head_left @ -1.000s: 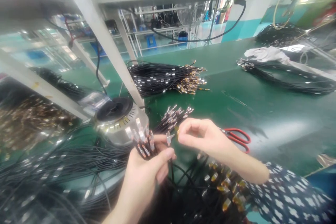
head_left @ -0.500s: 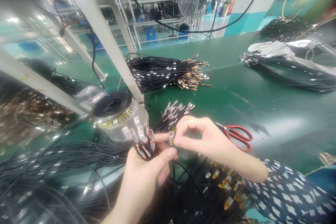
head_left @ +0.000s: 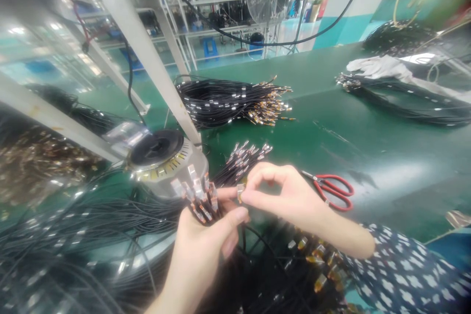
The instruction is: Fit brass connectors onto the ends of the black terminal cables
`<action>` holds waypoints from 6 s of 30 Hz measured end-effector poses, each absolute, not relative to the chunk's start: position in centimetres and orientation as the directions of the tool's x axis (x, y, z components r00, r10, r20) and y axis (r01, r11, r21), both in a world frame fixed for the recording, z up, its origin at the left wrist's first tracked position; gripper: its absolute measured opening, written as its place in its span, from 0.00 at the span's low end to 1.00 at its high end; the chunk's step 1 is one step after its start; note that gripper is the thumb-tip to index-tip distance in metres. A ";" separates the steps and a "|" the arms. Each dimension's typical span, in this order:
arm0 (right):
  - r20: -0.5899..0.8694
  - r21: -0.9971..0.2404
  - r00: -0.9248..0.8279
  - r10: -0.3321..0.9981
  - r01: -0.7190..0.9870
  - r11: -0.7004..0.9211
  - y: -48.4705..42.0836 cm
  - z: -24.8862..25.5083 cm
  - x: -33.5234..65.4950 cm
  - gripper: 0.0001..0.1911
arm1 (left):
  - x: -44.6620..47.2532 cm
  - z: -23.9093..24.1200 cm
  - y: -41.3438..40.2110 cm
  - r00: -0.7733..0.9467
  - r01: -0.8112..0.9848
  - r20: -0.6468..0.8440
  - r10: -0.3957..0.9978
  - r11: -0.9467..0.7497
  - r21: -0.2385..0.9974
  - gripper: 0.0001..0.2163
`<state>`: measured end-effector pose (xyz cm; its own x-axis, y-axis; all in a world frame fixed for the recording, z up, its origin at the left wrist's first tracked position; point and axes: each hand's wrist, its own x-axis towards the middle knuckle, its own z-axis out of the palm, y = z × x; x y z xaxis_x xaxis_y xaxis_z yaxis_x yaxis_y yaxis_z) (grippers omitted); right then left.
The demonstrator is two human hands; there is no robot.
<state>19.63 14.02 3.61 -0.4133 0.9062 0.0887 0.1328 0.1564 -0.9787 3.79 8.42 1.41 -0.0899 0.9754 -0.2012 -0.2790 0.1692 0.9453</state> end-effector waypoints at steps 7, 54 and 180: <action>0.076 -0.985 -0.351 0.933 0.122 0.126 13.5 2.9 19.2 0.08 | 4.3 1.3 8.5 -0.156 -0.288 -0.170 0.973 0.120 0.950 0.08; 0.080 -0.996 -0.414 0.907 -0.076 0.053 13.7 2.9 18.9 0.07 | 3.7 1.3 8.8 -0.001 -0.433 -0.255 0.967 0.229 0.872 0.08; 0.059 -0.994 -0.394 0.917 0.059 0.090 14.0 3.7 18.2 0.11 | 3.8 1.8 8.8 -0.159 -0.462 -0.223 0.962 0.128 0.878 0.07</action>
<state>18.21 14.04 3.67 -0.3936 0.9173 0.0595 0.0591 0.0898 -0.9942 3.80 8.85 1.83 -0.1587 0.9617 -0.2235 -0.4616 0.1278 0.8778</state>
